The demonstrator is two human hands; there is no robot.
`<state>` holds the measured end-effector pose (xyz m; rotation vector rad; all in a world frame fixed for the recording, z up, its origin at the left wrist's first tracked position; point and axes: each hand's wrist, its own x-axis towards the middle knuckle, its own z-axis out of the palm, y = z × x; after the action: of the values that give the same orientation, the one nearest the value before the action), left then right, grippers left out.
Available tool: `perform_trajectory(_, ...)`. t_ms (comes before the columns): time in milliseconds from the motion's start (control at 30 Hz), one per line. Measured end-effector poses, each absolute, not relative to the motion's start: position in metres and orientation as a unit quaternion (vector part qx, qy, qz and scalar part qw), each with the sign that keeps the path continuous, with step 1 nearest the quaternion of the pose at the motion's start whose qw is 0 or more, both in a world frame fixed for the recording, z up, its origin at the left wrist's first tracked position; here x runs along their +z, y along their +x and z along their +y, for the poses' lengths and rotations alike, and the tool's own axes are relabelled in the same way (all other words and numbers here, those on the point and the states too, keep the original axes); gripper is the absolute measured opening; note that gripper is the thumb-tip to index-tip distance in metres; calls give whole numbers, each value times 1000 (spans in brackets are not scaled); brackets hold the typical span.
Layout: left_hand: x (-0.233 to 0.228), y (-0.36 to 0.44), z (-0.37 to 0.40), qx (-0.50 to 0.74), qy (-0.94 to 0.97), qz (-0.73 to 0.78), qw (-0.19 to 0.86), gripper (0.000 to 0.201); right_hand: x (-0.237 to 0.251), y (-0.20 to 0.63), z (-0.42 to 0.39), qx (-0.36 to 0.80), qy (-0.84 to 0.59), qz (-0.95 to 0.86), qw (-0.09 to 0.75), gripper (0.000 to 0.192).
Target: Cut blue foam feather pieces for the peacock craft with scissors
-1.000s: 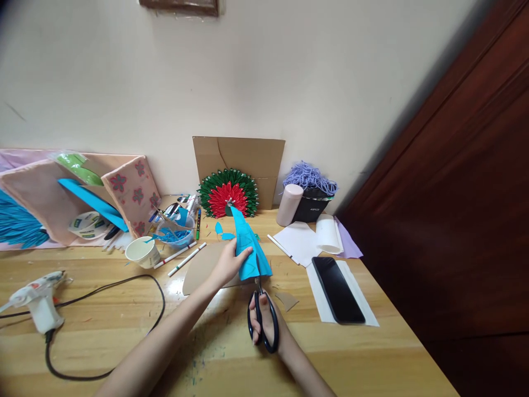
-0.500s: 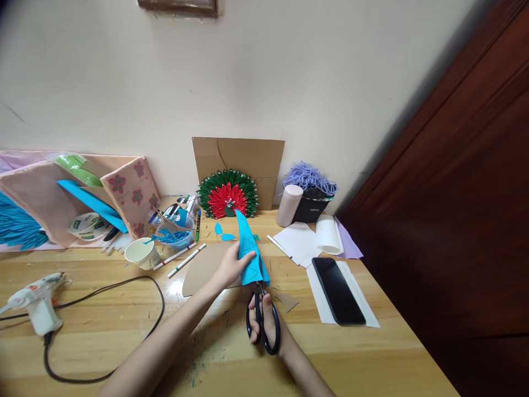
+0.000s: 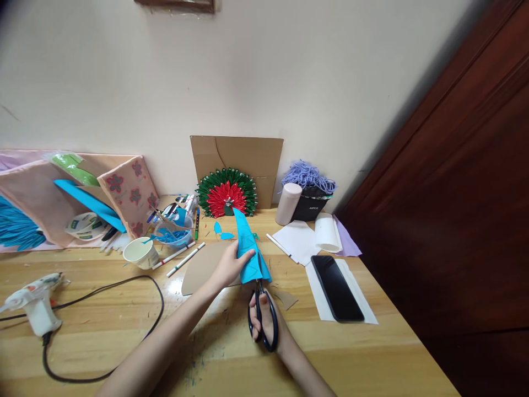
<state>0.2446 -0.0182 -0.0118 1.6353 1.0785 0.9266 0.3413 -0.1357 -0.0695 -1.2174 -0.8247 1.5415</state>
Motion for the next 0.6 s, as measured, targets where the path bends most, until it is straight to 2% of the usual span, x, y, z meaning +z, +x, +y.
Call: perform_trajectory(600,-7,244,-20,371,665,426,489,22,-65,341,-133,638,-522,-312,472,76)
